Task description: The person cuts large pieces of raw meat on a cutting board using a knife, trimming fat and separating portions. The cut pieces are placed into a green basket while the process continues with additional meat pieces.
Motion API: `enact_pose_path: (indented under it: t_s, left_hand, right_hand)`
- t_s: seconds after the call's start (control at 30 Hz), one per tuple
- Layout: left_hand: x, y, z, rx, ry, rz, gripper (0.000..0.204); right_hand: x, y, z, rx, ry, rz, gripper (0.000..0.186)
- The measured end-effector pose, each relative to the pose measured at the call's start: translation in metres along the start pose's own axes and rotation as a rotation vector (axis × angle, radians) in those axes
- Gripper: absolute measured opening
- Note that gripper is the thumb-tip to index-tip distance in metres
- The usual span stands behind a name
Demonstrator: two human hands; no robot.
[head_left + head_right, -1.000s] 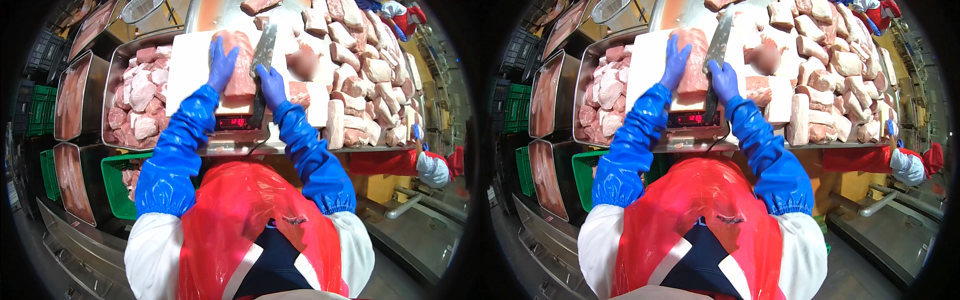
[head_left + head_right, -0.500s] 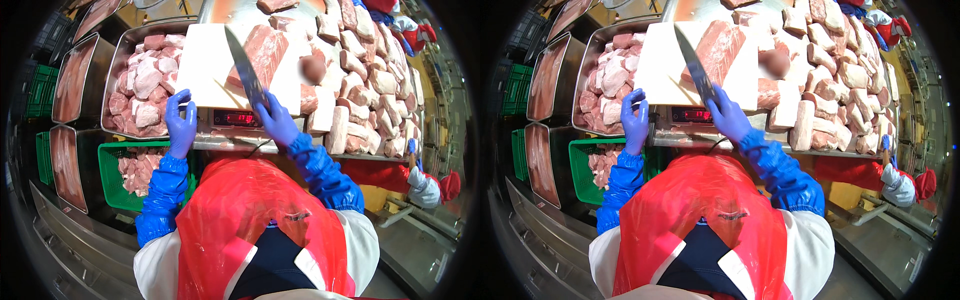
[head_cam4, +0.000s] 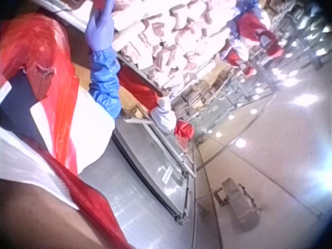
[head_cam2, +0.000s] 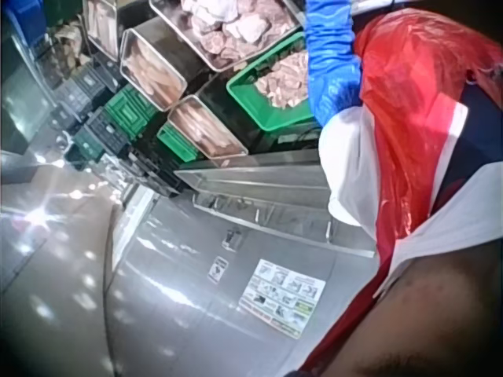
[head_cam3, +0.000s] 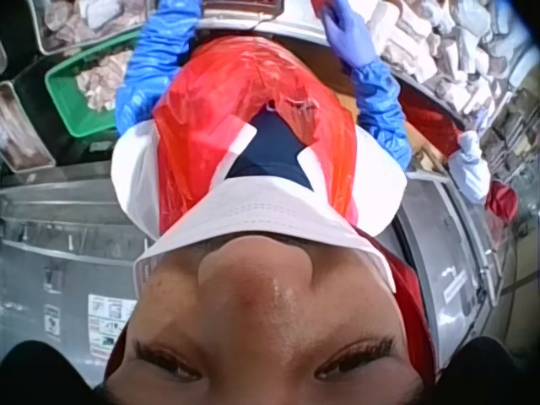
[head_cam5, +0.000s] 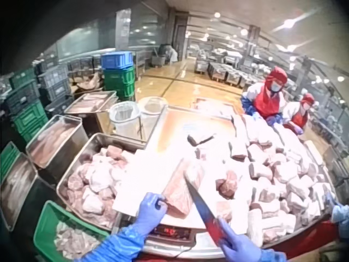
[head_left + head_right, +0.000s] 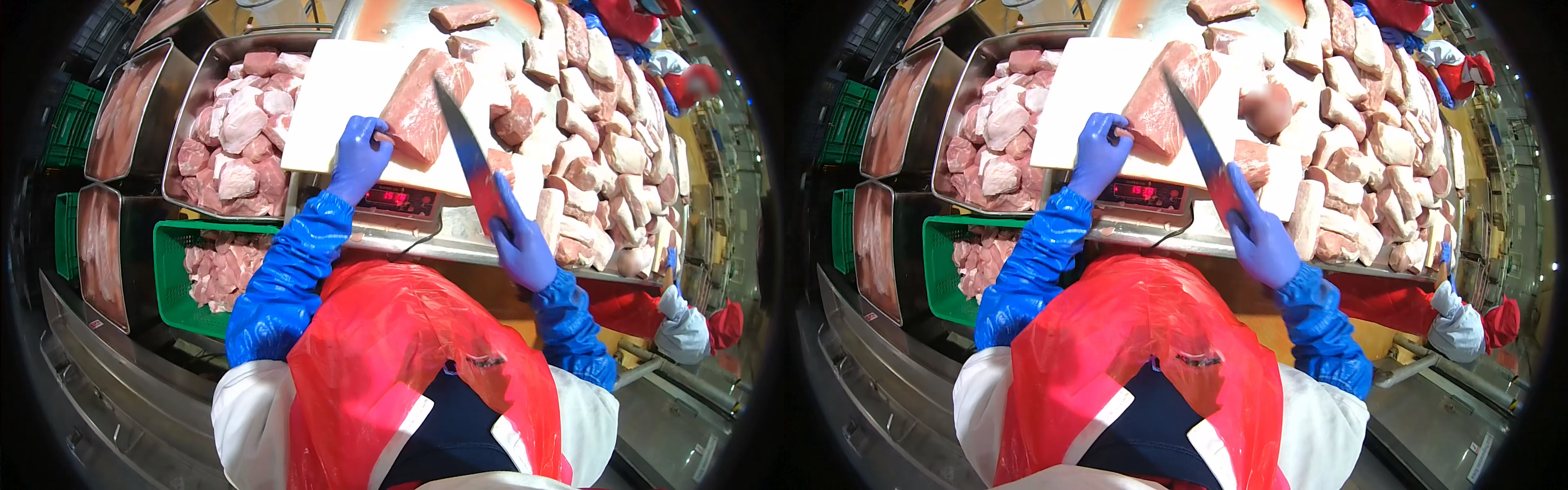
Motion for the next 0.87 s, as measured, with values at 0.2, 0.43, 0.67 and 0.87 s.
enact_pose_path:
  t_s: [0.2,0.43,0.67,0.87]
  left_hand:
    - [0.004,-0.007,0.017,-0.126,-0.033,0.114,0.008]
    - [-0.004,-0.020,0.052,-0.434,-0.194,0.216,0.009]
    - [-0.086,-0.179,0.071,-0.912,-0.311,0.224,0.011]
    - [-0.216,-0.207,0.139,0.457,-0.534,0.408,0.058]
  right_hand:
    - [0.143,0.050,0.055,0.014,-0.179,-0.241,0.075]
    - [0.047,0.071,0.023,-0.529,0.125,0.185,0.089]
    - [0.105,0.037,0.038,-0.286,-0.070,-0.093,0.072]
    - [0.196,-0.045,-0.025,0.578,-0.110,-0.284,0.043]
Point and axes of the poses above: each hand's wrist, its own x-axis towards the middle knuckle, its own y-axis out of the palm, z = x × y, the point moved 7 cm from there along x, towards the middle knuckle, and after that the axes turned 9 degrees about z, right-handed, at the moved point
